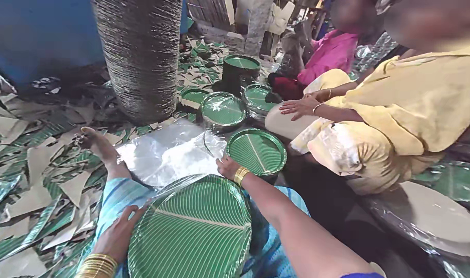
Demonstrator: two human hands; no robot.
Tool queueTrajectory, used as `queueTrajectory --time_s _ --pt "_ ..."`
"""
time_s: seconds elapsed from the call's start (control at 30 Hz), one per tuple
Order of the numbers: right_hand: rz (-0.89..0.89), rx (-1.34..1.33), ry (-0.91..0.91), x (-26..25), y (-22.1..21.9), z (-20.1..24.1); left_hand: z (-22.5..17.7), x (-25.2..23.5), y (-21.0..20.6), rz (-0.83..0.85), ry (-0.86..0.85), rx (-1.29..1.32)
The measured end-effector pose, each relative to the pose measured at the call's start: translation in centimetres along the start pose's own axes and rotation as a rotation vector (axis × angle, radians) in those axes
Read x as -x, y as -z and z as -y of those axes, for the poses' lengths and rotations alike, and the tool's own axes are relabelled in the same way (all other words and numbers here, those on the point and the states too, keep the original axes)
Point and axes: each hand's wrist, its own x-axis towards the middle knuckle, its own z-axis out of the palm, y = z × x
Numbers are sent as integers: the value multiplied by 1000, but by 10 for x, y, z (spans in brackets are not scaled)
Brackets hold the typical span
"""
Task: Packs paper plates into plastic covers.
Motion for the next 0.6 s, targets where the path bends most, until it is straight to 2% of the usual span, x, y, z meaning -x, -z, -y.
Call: queueTrajectory --time_s 0.1,0.2,0.27,0.4,0.5,0.6 --pt "199 -23 -19 15 1 1 1 -1 4 93 -53 -11" --pt "353 -44 -31 36 18 7 7 16 1 -3 -187 96" --pt "396 -69 -23 53 26 8 13 32 -4 -77 -271 170" --pt "318 -148 -10 92 40 13 10 74 -19 -311 -361 242" --pt "314 -204 -129 123 61 30 -5 105 -34 -501 -374 233" --pt "185 -258 -207 151 59 41 -17 125 -49 -662 -365 213"
